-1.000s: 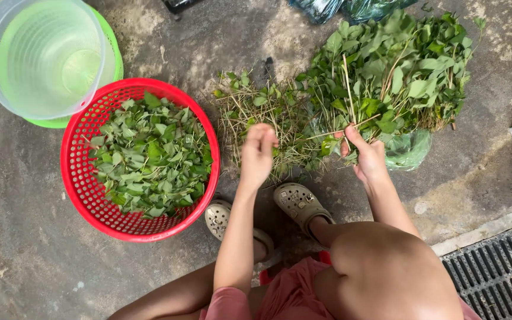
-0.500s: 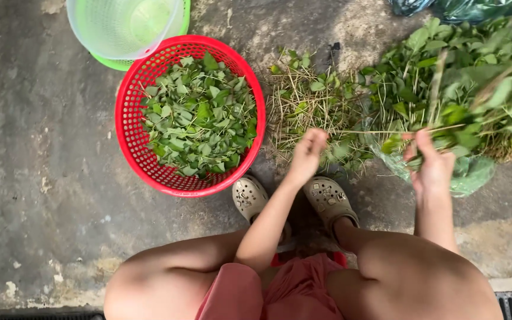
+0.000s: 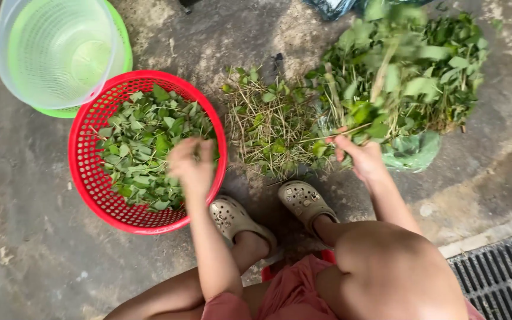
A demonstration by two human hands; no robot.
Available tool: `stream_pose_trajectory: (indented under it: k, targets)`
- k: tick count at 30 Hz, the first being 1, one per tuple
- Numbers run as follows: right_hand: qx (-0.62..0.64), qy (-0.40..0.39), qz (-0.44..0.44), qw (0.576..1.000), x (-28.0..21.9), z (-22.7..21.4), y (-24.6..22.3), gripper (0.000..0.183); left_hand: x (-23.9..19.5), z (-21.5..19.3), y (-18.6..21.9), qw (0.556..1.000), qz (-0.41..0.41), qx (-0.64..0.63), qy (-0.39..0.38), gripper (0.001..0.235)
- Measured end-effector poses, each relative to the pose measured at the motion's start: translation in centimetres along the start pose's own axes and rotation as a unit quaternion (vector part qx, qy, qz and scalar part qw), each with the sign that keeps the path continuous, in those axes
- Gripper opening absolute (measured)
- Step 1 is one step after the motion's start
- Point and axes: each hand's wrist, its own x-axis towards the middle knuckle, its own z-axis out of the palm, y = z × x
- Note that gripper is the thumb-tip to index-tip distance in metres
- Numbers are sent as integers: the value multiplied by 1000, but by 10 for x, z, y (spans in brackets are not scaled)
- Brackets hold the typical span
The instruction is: The person plucks leaves from leafy stems by hand, places the leaves into a red basket, and gathers the remaining stems into a bundle.
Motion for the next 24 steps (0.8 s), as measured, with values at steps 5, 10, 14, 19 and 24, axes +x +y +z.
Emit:
stream_pose_trajectory:
  k: [5, 10, 14, 19, 24]
  targets:
    - [-42, -53, -21, 998, -5, 21, -6, 26, -22, 59, 144, 949, 121, -178, -232, 45]
    - [-46, -45, -23, 998, -9, 15, -19, 38, -40, 86, 147, 816, -185, -341, -428, 52]
    - [-83, -27, -17, 996, -9, 8, -14, 39, -40, 99, 126, 984, 11, -118, -135, 61]
    - [-99, -75, -8, 992, -10, 7, -4, 35, -34, 111, 159, 949, -26, -250, -191, 40]
    - [-59, -46, 12, 997, -8, 6, -1, 30, -26, 113, 173, 894, -136, -373, -206, 26]
